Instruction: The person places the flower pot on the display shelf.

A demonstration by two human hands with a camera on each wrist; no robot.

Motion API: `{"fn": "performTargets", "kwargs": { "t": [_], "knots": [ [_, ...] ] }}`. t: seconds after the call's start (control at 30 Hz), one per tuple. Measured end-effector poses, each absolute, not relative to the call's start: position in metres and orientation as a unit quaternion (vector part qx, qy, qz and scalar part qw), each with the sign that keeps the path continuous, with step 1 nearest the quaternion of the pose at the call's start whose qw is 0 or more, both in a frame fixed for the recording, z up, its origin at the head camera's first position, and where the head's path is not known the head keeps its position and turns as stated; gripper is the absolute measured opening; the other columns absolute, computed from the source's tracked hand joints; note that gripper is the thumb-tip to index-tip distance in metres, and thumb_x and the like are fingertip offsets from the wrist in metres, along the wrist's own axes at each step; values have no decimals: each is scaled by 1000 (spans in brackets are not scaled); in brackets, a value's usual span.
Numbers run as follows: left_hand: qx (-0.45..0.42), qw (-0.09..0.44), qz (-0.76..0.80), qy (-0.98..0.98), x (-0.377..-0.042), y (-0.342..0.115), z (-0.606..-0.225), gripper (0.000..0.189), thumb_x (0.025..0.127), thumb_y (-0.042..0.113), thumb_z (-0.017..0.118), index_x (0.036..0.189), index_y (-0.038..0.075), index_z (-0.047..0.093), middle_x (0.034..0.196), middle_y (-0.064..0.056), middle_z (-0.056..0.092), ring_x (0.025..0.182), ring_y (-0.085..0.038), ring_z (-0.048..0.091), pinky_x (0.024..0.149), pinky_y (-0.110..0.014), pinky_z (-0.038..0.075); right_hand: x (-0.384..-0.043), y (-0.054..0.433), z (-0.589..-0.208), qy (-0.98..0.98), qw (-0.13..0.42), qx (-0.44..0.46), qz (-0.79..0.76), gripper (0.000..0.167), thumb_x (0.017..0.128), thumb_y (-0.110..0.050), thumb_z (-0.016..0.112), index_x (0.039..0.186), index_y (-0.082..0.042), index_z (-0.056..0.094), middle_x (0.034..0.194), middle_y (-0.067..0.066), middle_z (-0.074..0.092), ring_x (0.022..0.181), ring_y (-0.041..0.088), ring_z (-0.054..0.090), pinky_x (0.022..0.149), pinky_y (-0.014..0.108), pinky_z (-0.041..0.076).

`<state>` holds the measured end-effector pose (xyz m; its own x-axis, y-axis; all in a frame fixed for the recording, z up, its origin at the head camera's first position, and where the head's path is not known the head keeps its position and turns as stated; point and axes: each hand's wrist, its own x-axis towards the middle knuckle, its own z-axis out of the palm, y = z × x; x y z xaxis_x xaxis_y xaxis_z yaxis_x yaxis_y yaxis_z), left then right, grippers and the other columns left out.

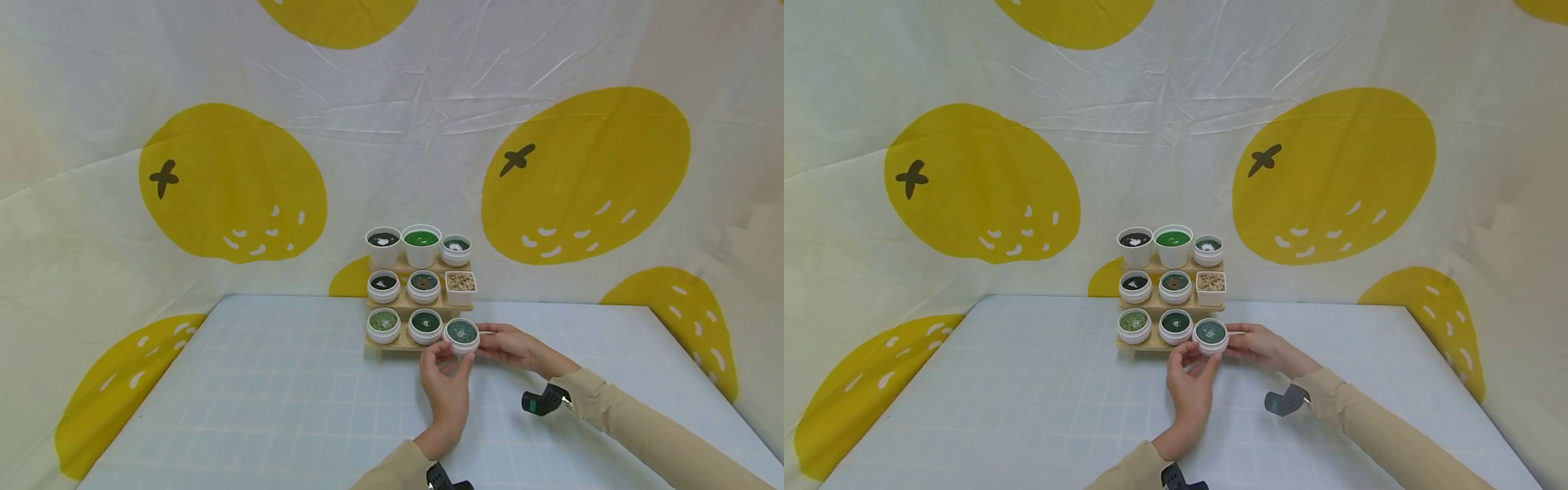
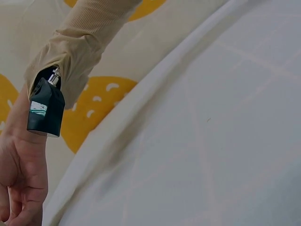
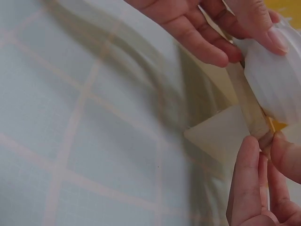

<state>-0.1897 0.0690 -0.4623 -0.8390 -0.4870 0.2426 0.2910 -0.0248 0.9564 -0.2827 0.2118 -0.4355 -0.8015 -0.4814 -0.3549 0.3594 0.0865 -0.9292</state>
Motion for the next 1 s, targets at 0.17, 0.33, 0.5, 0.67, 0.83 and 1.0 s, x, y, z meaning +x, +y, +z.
{"fn": "performTargets", "kwargs": {
  "t": [0.17, 0.33, 0.5, 0.67, 0.83, 1.0],
  "knots": [
    [84, 258, -719, -640, -189, 69, -461, 36, 73, 7, 81, 101, 7, 58, 96, -4, 59, 87, -13, 57, 70, -23, 54, -281, 212, -433, 667, 313, -44, -675, 60, 98, -5, 48, 146, 13, 16, 102, -2, 65, 92, 7, 65, 90, 27, 54],
    [87, 260, -718, -640, -191, 70, -463, 33, 75, 5, 78, 102, 6, 58, 96, -7, 59, 85, -18, 57, 68, -21, 53, -280, 211, -432, 663, 314, -39, -678, 62, 97, -5, 49, 146, 13, 15, 107, 1, 63, 93, 8, 64, 91, 27, 54],
    [91, 263, -716, -640, -192, 71, -463, 33, 74, 7, 79, 99, 6, 58, 96, -6, 60, 83, -17, 57, 68, -20, 51, -280, 212, -432, 664, 313, -40, -678, 63, 97, -4, 49, 146, 13, 14, 106, 1, 63, 93, 8, 64, 90, 26, 54],
    [122, 233, -708, -655, -192, 74, -459, 33, 72, 15, 82, 92, 11, 56, 91, 0, 58, 73, -6, 53, 64, -19, 49, -280, 211, -432, 662, 314, -39, -679, 63, 97, -4, 48, 147, 13, 13, 102, -1, 64, 91, 7, 64, 87, 23, 55],
    [147, 206, -693, -675, -193, 74, -456, 29, 74, 19, 81, 89, 13, 57, 87, 3, 59, 64, -5, 48, 59, -18, 45, -280, 212, -433, 661, 314, -36, -680, 63, 97, -4, 48, 147, 13, 14, 103, 0, 64, 91, 7, 64, 87, 24, 55],
    [154, 199, -685, -684, -193, 74, -456, 25, 75, 21, 81, 87, 15, 59, 83, 5, 61, 63, -5, 48, 58, -18, 43, -281, 212, -434, 659, 314, -37, -682, 63, 97, -4, 48, 146, 14, 13, 103, -1, 64, 91, 7, 64, 87, 24, 55]
  ]
}}
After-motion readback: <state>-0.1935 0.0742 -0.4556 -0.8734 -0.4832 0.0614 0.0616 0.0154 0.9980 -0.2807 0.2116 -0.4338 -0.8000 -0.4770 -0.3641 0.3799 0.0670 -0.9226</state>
